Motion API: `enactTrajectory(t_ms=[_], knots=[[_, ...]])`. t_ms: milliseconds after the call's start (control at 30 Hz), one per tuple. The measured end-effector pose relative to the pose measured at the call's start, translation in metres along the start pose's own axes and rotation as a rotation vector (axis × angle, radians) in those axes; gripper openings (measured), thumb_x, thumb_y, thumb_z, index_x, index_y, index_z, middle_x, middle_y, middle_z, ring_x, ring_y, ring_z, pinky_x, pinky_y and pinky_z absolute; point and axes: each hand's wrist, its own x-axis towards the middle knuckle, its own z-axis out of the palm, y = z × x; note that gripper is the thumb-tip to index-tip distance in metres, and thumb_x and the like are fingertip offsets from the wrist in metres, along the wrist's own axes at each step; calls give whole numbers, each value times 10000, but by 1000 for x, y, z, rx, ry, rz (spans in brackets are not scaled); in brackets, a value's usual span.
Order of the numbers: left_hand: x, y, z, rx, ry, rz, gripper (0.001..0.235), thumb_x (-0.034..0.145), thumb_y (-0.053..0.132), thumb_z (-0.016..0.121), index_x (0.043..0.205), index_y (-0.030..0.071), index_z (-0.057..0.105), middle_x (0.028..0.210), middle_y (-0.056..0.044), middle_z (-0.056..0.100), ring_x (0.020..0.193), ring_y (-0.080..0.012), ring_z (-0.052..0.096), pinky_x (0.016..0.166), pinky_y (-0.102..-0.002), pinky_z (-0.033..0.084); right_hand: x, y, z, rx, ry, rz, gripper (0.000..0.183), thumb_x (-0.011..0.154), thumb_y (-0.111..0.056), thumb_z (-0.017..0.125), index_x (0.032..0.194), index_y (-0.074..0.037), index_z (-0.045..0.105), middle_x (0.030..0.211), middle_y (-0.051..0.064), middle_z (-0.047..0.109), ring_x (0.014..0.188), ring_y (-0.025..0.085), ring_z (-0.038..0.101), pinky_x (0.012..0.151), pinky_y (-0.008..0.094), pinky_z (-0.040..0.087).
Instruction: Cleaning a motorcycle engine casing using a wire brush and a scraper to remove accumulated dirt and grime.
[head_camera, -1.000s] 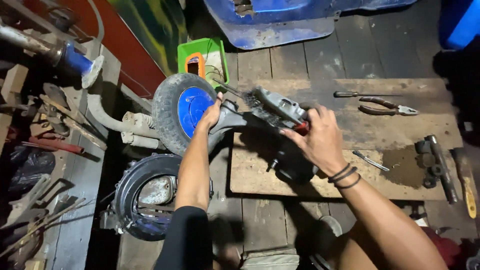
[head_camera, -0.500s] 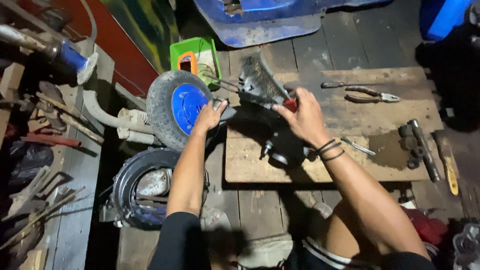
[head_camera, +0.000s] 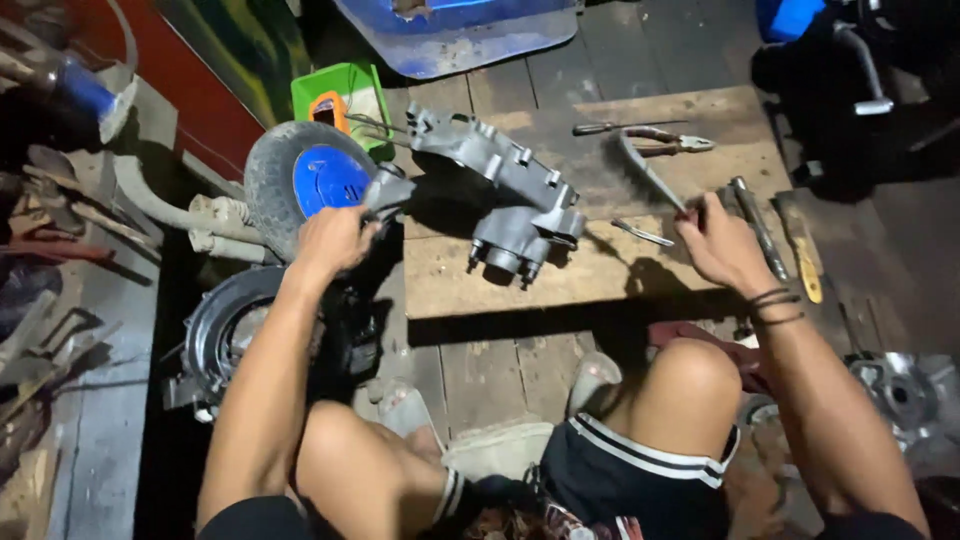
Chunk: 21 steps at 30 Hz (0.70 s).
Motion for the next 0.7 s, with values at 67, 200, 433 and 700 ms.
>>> enactTrajectory(t_ms=[67,200,433,700], knots=[[-26,31,-17,16,3,66,359,1011,426,504,1266,257,692,1043,-227,753,1049,-444,715,897,-568,565,-23,19,-7,-58,-91,26,436,992,-410,557,1139,-7,474,1026,384,701,1061,569,647,905,642,483],[-104,130,-91,56,-88,192,808,888,194,623,1607,323,277,1239,-219,692,1167,-436,662,1006,-595,516,-57,18,-33,-216,-65,-113,417,1037,-419,514,1118,-12,553,935,363,718,986,556,679,852,617,503],[-87,179,-73,-91,123,438,557,972,345,601,1479,136,501,1188,-163,682,1101,-409,668,910,-563,536,-82,-3,-28,-294,40,-248,390,1009,-464,552,1029,-78,598,915,233,713,961,435,708,786,522,547],[-8,132,-44,-184,340,329,403,1037,317,551,1387,121,589,1260,-101,656,1161,-264,602,936,-456,541,-78,-28,-45,-375,-18,-132,432,1058,-483,391,997,-102,586,975,124,702,701,312,676,572,467,584]])
